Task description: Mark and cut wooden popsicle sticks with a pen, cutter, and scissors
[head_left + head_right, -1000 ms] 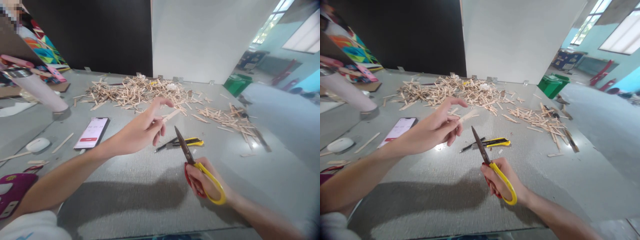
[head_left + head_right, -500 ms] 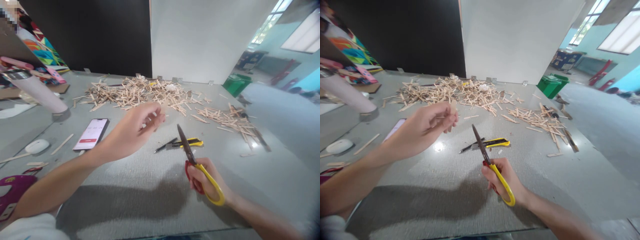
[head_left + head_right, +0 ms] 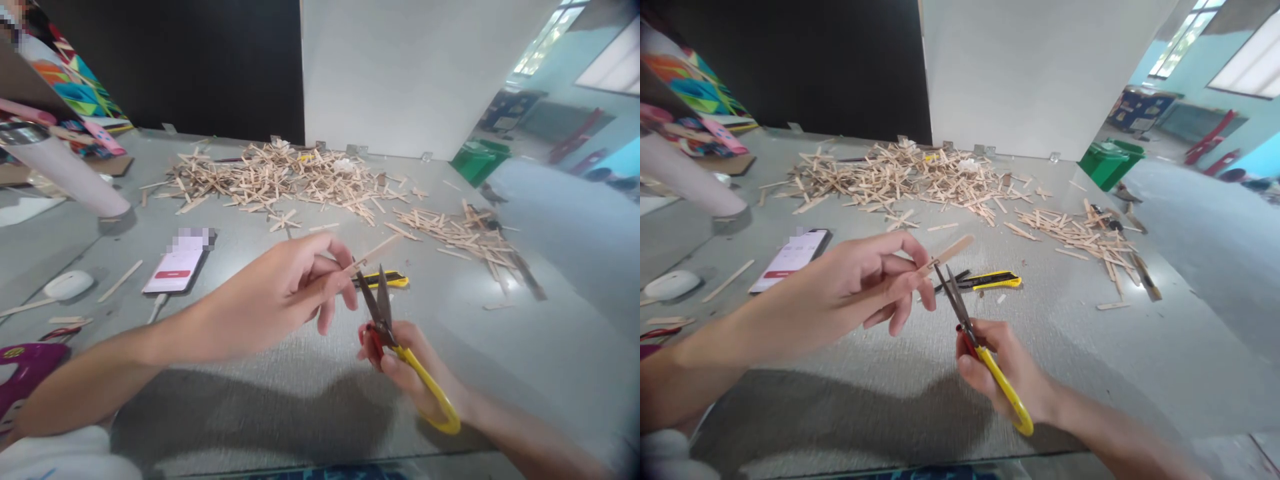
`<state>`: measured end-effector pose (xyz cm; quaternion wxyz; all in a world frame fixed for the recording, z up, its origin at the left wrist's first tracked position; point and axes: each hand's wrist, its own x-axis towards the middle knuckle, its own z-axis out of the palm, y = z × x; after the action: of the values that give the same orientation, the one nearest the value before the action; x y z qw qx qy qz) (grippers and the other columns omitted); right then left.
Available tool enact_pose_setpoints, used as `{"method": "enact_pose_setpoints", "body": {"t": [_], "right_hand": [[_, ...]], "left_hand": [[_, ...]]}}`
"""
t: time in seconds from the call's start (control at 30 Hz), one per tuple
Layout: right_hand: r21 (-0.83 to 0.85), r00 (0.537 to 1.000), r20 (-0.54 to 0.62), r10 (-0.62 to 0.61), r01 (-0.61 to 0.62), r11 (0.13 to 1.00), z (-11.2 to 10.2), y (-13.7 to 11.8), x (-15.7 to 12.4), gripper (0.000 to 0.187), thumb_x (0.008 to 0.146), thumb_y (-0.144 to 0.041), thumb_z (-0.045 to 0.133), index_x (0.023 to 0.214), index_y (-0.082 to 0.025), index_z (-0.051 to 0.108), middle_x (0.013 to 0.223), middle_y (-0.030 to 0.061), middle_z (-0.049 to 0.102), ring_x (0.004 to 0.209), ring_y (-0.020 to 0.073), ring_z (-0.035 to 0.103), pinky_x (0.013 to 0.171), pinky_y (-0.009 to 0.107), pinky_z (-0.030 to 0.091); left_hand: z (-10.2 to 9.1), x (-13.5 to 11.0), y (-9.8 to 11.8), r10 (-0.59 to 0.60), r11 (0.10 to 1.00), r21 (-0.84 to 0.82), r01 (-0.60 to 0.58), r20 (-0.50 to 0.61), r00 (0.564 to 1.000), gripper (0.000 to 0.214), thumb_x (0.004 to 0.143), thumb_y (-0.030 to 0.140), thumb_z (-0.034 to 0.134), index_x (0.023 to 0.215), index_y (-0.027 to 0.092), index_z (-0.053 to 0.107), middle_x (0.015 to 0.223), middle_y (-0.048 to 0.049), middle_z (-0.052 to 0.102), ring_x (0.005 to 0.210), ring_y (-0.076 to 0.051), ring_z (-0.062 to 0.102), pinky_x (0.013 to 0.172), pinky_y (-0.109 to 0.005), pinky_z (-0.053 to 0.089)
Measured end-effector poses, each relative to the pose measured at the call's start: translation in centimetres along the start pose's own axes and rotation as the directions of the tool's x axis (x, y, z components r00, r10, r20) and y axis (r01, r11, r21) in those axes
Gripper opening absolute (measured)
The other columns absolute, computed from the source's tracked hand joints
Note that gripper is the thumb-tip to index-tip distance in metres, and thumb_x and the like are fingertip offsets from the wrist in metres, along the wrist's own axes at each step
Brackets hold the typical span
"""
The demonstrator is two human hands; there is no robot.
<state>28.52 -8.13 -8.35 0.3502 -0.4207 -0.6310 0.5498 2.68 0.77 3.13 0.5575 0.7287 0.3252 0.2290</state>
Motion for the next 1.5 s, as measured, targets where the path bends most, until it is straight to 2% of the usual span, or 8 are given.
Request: {"method": "enact_pose_setpoints", "body": {"t": [0.1, 0.3, 0.7, 0.83, 0.93, 1.07, 1.2, 1.5], "right_hand": [[-0.016, 1.0, 0.008, 0.011, -0.011, 1.0, 0.1, -0.5, -0.1, 0.054, 0.1, -0.074, 0.068, 0.09, -0.021, 0.065, 0.083, 0.0046, 0.06, 0.076, 0.0195, 0.056, 0.067, 0.03, 0.051], [-0.012, 1.0, 0.021, -0.009, 0.009, 1.0, 0.0, -1.0, 0.0, 0.052, 0.099, -0.072, 0.07, 0.089, -0.021, 0.064, 0.084, 0.0046, 0.06, 0.076, 0.019, 0.056, 0.068, 0.03, 0.052], [-0.015, 1.0, -0.015, -0.026, 0.026, 1.0, 0.5, -0.5, -0.4, 0.051, 0.106, -0.07, 0.062, 0.092, -0.021, 0.063, 0.083, 0.0034, 0.06, 0.073, 0.0182, 0.054, 0.064, 0.03, 0.046], [0.003, 0.999, -0.044, 0.005, -0.005, 1.0, 0.3, -0.2, -0.4, 0.048, 0.106, -0.067, 0.064, 0.094, -0.02, 0.063, 0.085, 0.003, 0.061, 0.069, 0.0156, 0.052, 0.061, 0.028, 0.044], [-0.019, 0.999, -0.037, 0.017, -0.018, 1.0, 0.2, -0.6, -0.2, 0.05, 0.105, -0.067, 0.063, 0.086, -0.021, 0.059, 0.074, -0.0009, 0.054, 0.061, 0.0128, 0.044, 0.055, 0.027, 0.035], [-0.086, 1.0, 0.005, 0.001, -0.001, 0.996, 0.0, -1.2, 0.0, 0.053, 0.105, -0.063, 0.062, 0.072, -0.022, 0.051, 0.064, -0.004, 0.042, 0.058, 0.0117, 0.038, 0.056, 0.028, 0.03], [-0.061, 0.997, 0.045, 0.068, -0.066, 0.996, -0.2, -1.3, -0.3, 0.055, 0.105, -0.063, 0.062, 0.071, -0.024, 0.047, 0.059, -0.0044, 0.041, 0.055, 0.0116, 0.038, 0.053, 0.027, 0.03], [0.049, 0.991, 0.079, 0.103, -0.107, 0.993, -0.2, -1.0, -0.2, 0.058, 0.104, -0.065, 0.068, 0.068, -0.023, 0.05, 0.054, -0.0041, 0.046, 0.048, 0.0092, 0.039, 0.046, 0.023, 0.028]], "left_hand": [[0.3, 0.2, 0.3, -0.021, 1.0, 0.017, 0.02, 0.03, 0.999, 0.025, 0.115, 0.042, 0.062, 0.103, 0.021, 0.066, 0.093, -0.0039, 0.083, 0.06, -0.011, 0.069, 0.048, -0.022, 0.044], [0.7, 0.6, 0.5, -0.046, 0.995, 0.095, 0.04, 0.059, 0.997, 0.031, 0.116, 0.037, 0.058, 0.094, 0.02, 0.073, 0.067, 0.0002, 0.072, 0.051, -0.012, 0.064, 0.048, -0.023, 0.045], [1.6, 0.8, 0.0, -0.081, 0.996, 0.055, 0.074, 0.137, 0.987, 0.03, 0.116, 0.038, 0.058, 0.097, 0.021, 0.074, 0.069, 0.0019, 0.074, 0.052, -0.011, 0.064, 0.05, -0.022, 0.045], [1.2, 0.7, 0.0, -0.069, 0.996, 0.069, 0.064, 0.061, 0.996, 0.023, 0.114, 0.041, 0.062, 0.105, 0.022, 0.069, 0.079, 0.0001, 0.078, 0.055, -0.011, 0.065, 0.053, -0.022, 0.048], [0.3, 0.5, 0.1, -0.016, 0.994, 0.106, 0.021, -0.054, 0.998, 0.013, 0.111, 0.037, 0.065, 0.109, 0.024, 0.064, 0.077, 0.0018, 0.076, 0.054, -0.011, 0.063, 0.05, -0.021, 0.048], [-1.1, 0.1, 0.3, 0.098, 0.972, 0.226, -0.056, -0.175, 0.98, 0.013, 0.11, 0.032, 0.064, 0.104, 0.023, 0.072, 0.075, 0.0012, 0.074, 0.054, -0.01, 0.061, 0.048, -0.021, 0.044], [-1.8, -0.1, 0.7, 0.156, 0.952, 0.298, -0.072, -0.268, 0.951, 0.017, 0.109, 0.034, 0.065, 0.098, 0.024, 0.074, 0.07, 0.0011, 0.07, 0.052, -0.011, 0.059, 0.048, -0.024, 0.042], [-2.3, -0.2, 0.3, 0.171, 0.915, 0.401, -0.053, -0.264, 0.949, 0.022, 0.109, 0.041, 0.066, 0.098, 0.026, 0.079, 0.07, -0.0003, 0.068, 0.056, -0.013, 0.059, 0.051, -0.025, 0.043]]}}
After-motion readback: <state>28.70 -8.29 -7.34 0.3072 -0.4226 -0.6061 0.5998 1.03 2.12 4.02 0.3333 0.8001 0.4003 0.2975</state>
